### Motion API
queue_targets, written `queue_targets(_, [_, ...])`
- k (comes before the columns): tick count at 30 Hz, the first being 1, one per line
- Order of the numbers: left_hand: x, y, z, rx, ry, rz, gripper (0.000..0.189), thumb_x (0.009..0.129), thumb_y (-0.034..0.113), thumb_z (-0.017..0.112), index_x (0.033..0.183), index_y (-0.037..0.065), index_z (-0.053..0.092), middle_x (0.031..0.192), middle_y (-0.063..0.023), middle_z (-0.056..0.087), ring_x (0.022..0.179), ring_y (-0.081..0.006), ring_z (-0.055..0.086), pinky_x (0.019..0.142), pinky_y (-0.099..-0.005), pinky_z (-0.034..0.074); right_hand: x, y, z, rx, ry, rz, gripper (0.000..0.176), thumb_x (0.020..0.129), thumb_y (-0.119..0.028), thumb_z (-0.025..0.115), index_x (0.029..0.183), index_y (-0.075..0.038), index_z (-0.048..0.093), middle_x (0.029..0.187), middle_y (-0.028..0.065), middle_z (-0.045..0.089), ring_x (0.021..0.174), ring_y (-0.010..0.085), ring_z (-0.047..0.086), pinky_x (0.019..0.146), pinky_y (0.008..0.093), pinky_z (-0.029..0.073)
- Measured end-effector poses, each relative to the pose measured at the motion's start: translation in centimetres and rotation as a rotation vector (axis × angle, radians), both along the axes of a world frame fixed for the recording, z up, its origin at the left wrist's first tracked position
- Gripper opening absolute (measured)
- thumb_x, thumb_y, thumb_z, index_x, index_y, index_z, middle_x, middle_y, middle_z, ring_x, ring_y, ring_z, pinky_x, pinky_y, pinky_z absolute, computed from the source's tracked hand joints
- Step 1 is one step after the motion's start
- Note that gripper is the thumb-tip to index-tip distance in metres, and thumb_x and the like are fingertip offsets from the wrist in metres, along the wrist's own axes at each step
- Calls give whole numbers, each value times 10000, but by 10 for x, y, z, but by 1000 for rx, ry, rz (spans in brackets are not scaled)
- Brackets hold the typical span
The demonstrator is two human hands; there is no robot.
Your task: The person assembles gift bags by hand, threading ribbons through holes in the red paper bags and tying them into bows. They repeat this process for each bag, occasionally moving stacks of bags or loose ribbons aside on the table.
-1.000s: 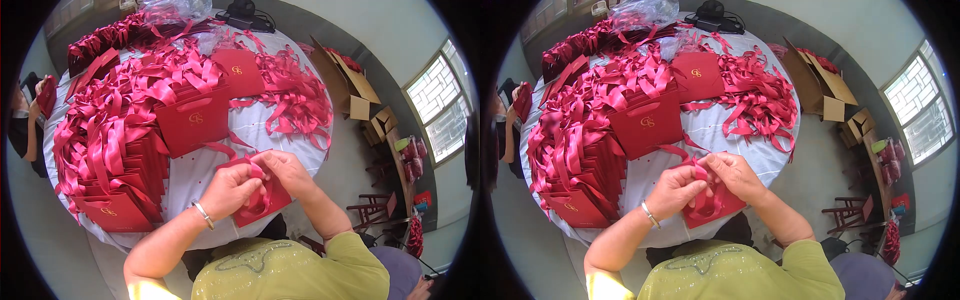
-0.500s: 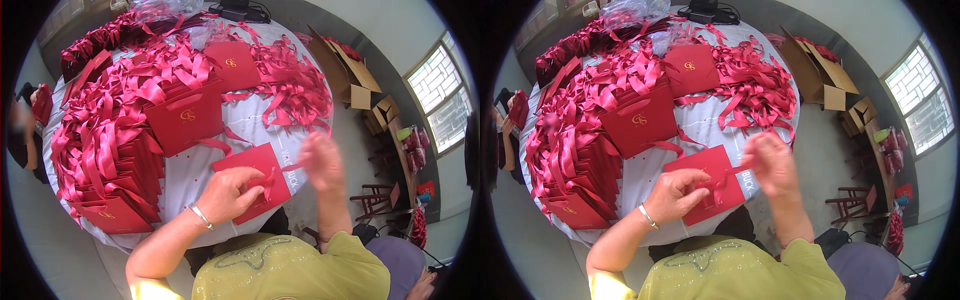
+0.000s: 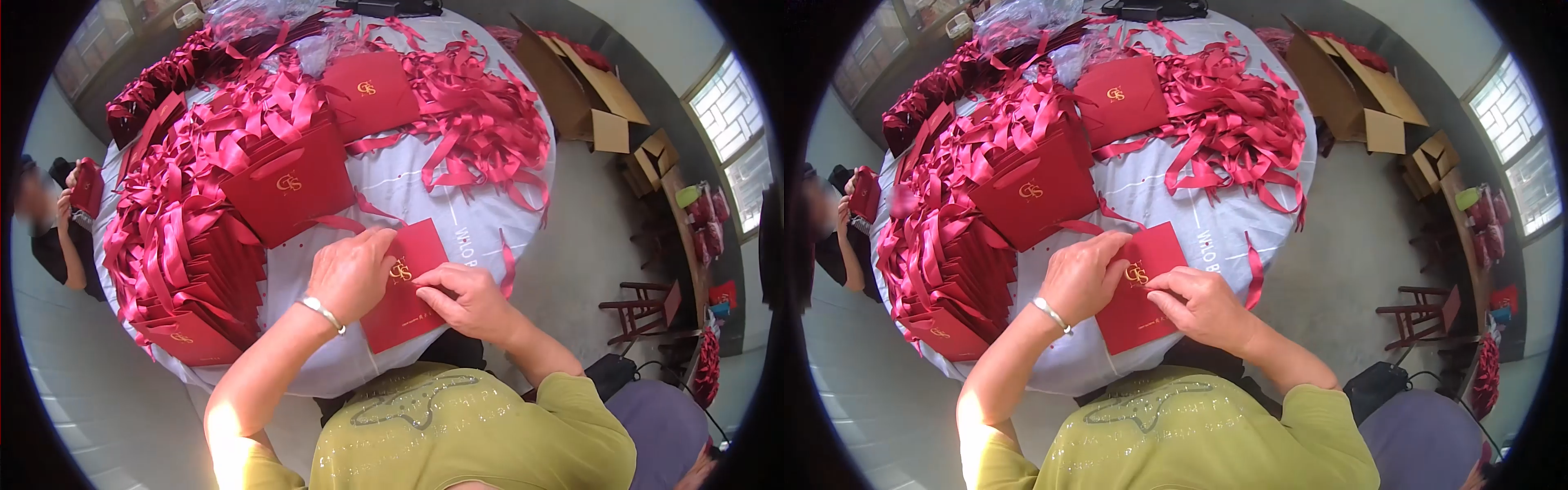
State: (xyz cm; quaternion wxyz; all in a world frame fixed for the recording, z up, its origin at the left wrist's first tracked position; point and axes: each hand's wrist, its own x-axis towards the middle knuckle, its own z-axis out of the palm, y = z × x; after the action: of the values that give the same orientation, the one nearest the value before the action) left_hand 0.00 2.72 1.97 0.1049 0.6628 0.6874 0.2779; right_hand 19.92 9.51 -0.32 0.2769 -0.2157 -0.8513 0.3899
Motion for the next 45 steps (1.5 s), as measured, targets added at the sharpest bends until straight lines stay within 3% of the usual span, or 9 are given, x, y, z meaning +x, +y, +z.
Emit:
queue_targets(2, [-2, 8, 5, -170, -20, -19, 262, 855, 152, 644, 1087, 31, 666, 1034, -156, 697, 945, -367, 655, 825, -445, 527, 0, -2, -8, 2, 39, -13, 115, 853, -88, 707, 938, -11, 706, 813, 135, 675, 691, 255, 657, 630, 335, 515])
queue_targets(6, [-2, 23, -8, -76, 2, -4, 251, 865, 123, 656, 1090, 12, 671, 968, -155, 715, 852, -308, 698, 737, -405, 550, 0, 1, -13, -91, 35, -56, 117, 841, -60, 737, 928, 13, 707, 830, 124, 704, 706, 201, 672, 636, 290, 519])
queue_targets(8, [-5, 30, -17, -163, -408, 67, 245, 872, 94, 678, 1095, -9, 671, 928, -114, 727, 673, -180, 678, 585, -320, 535, 0, 3, -17, -122, 46, -61, 125, 837, -63, 746, 928, 14, 710, 823, 124, 704, 699, 199, 673, 627, 289, 519])
queue_targets(9, [-6, 34, -13, -285, -608, 102, 245, 877, 70, 690, 1103, -22, 670, 832, -52, 700, 565, -63, 569, 466, -238, 449, -1, 3, -19, -70, 91, -49, 133, 831, -62, 754, 934, 13, 714, 816, 122, 706, 688, 192, 671, 620, 287, 517])
queue_targets(14, [-13, 37, -6, -503, -787, 115, 199, 906, 87, 674, 1070, -25, 672, 724, 1, 634, 505, -40, 496, 439, -223, 388, 1, 1, -19, -76, 156, -39, 152, 826, -54, 768, 956, 11, 721, 807, 101, 714, 662, 145, 660, 610, 266, 518])
queue_targets(19, [-17, 36, -13, -503, -854, 95, 184, 907, 117, 653, 1022, -24, 678, 705, -15, 625, 507, -63, 510, 461, -243, 425, 7, 4, -8, -545, 134, -102, 80, 858, 15, 717, 937, 13, 706, 816, 40, 699, 709, 76, 653, 632, 223, 531])
queue_targets(22, [-17, 32, -6, -539, -916, 83, 167, 922, 116, 638, 1008, -23, 673, 697, -5, 621, 521, -55, 506, 460, -243, 422, 2, 10, 2, -604, 212, -171, 72, 846, -16, 735, 909, -4, 703, 809, 9, 698, 655, 57, 632, 588, 215, 506])
queue_targets(30, [-9, 25, -12, -509, -949, 49, 146, 947, 98, 622, 1042, -1, 671, 724, 27, 621, 511, -20, 469, 431, -200, 368, -14, 33, 5, 71, 154, -97, 133, 773, 28, 755, 878, -9, 684, 801, 85, 677, 676, 163, 641, 582, 278, 512])
queue_targets(45, [-6, 22, -16, -455, -869, 20, 141, 931, 93, 623, 1014, -6, 682, 715, 18, 628, 531, -25, 496, 442, -206, 401, -16, 37, -1, 382, 45, -9, 170, 742, -5, 747, 880, -24, 650, 839, 101, 635, 723, 260, 650, 608, 359, 535])
